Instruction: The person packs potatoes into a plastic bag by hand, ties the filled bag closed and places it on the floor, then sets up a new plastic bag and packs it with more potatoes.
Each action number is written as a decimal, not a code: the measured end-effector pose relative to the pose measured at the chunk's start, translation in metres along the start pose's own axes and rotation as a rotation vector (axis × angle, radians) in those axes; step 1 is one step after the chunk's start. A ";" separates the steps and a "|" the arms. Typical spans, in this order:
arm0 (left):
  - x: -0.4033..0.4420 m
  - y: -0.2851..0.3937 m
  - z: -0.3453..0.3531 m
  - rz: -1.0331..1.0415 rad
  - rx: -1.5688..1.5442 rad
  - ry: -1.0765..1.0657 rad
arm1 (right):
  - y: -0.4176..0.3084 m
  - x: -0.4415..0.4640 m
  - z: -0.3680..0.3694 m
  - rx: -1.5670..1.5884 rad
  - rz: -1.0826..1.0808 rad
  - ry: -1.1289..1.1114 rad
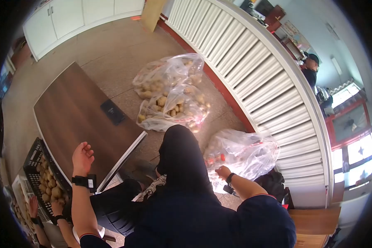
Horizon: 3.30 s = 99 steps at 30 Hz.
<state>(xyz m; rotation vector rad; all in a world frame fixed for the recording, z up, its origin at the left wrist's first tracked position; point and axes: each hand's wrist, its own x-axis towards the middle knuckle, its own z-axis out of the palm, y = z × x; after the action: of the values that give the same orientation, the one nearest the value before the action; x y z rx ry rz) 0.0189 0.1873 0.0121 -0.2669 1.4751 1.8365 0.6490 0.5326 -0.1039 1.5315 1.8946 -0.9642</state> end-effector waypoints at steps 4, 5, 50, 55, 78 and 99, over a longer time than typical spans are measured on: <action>0.004 -0.014 -0.006 -0.016 -0.001 0.020 | 0.027 -0.024 0.011 0.405 0.249 0.198; 0.002 -0.019 -0.006 0.004 0.000 0.021 | 0.040 -0.014 0.009 0.421 0.251 0.272; -0.095 0.037 0.032 0.612 1.390 -0.623 | -0.366 -0.032 -0.153 -0.141 -0.767 0.117; -0.089 0.046 0.047 0.460 1.373 -0.804 | -0.350 -0.063 -0.160 -0.104 -0.608 0.035; -0.117 0.063 0.205 -0.126 1.713 -0.808 | -0.116 -0.317 -0.241 0.159 0.170 0.252; -0.169 0.033 0.435 -0.819 1.633 -0.607 | 0.126 -0.156 -0.359 0.274 0.613 0.480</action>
<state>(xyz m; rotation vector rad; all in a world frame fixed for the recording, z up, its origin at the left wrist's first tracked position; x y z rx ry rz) 0.2380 0.5086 0.2715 0.4179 1.5564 -0.2144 0.8220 0.7351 0.2095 2.4853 1.4289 -0.6197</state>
